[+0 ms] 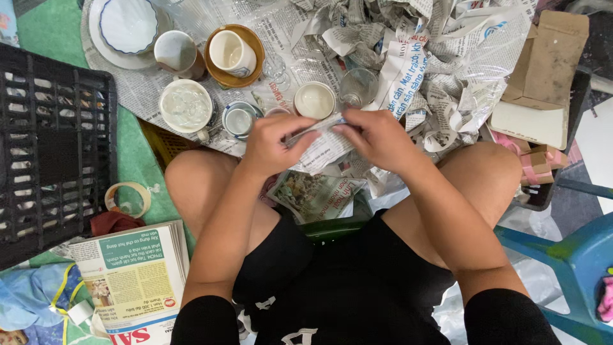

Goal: The person wraps small ceramic cups and bowls individually in newspaper sheets. They fold the paper around each item, place the wrapped pieces into a black plastic crate, and repeat the process with additional items from the table.

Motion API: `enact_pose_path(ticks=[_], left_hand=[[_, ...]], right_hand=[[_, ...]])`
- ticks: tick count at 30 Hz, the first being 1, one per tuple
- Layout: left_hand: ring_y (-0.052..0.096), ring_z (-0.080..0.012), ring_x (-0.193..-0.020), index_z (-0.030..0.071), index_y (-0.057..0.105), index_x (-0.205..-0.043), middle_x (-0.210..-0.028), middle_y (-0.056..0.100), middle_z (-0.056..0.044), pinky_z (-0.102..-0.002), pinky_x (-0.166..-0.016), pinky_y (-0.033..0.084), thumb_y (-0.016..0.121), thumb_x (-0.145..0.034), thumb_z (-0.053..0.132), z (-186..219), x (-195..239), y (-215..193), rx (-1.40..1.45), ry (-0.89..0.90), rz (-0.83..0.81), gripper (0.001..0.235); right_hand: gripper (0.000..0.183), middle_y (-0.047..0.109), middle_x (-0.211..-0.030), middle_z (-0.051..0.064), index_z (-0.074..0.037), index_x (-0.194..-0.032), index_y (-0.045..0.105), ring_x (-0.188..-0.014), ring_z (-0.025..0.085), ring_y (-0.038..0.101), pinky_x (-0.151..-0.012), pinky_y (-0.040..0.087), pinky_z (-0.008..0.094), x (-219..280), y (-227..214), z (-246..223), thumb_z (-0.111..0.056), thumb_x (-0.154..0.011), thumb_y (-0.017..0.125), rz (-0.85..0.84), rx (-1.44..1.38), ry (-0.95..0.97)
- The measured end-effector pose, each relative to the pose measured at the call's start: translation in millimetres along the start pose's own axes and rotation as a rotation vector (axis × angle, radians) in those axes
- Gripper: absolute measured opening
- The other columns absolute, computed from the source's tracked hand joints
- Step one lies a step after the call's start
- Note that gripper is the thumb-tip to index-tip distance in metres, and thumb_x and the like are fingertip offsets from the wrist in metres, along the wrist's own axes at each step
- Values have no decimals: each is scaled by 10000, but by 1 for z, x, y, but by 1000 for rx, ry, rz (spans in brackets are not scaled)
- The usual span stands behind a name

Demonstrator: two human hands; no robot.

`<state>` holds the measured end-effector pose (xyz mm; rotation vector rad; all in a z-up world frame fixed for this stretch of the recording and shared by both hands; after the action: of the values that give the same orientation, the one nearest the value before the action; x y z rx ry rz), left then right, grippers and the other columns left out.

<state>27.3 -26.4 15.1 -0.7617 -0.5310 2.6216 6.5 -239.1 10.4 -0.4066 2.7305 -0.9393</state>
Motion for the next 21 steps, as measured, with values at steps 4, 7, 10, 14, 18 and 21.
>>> enact_pose_path(ticks=[4,7,10,14,18,21], left_hand=[[731,-235,-726,43,774,-1001,-854,751,-124,-325,-669,552,823,-886,73,-4,4,6,-4,7,19,129],[725,-221,-700,44,773,-987,-831,751,-123,-317,-650,543,833,-878,83,-7,6,8,8,5,-11,130],[704,-191,-648,33,778,-1006,-784,734,-123,-305,-624,531,832,-886,93,-13,9,7,59,-65,-65,145],[683,-178,-636,15,771,-1027,-762,715,-123,-297,-634,521,804,-916,91,-17,9,8,135,-65,-110,138],[688,-142,-630,-5,754,-1030,-791,732,-113,-262,-604,513,760,-935,67,-19,11,14,133,-110,30,119],[683,-98,-684,-24,711,-1046,-829,735,-86,-233,-612,509,714,-980,53,-22,16,13,147,-154,235,101]], right_hand=[[181,688,-824,140,-29,-1142,660,-646,267,670,-601,502,339,3,0,-11,-119,-984,666,35,-218,-16],[109,670,-782,162,-41,-1089,708,-634,290,658,-600,490,357,1,6,-7,-112,-1006,705,62,-29,69],[173,730,-925,143,-54,-1160,711,-730,278,707,-658,537,344,5,-1,-9,-88,-992,695,157,-17,-77],[179,733,-920,146,-55,-1155,729,-747,287,714,-672,550,359,6,-7,-3,-103,-984,715,118,42,-66],[298,746,-1059,118,-49,-1286,646,-874,210,738,-783,577,320,4,-15,-1,-169,-1014,667,94,-187,1],[490,663,-1273,62,-68,-1403,486,-1145,143,665,-967,560,286,1,-6,-10,-306,-1035,706,28,-695,-88]])
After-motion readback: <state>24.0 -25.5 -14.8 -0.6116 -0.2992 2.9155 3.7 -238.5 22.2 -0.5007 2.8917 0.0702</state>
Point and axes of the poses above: each hand's wrist, its own x-axis away from the middle knuckle, its own y-axis out of the palm, z = x × y, the point moved 4 cm from there along -x, towards the middle knuckle
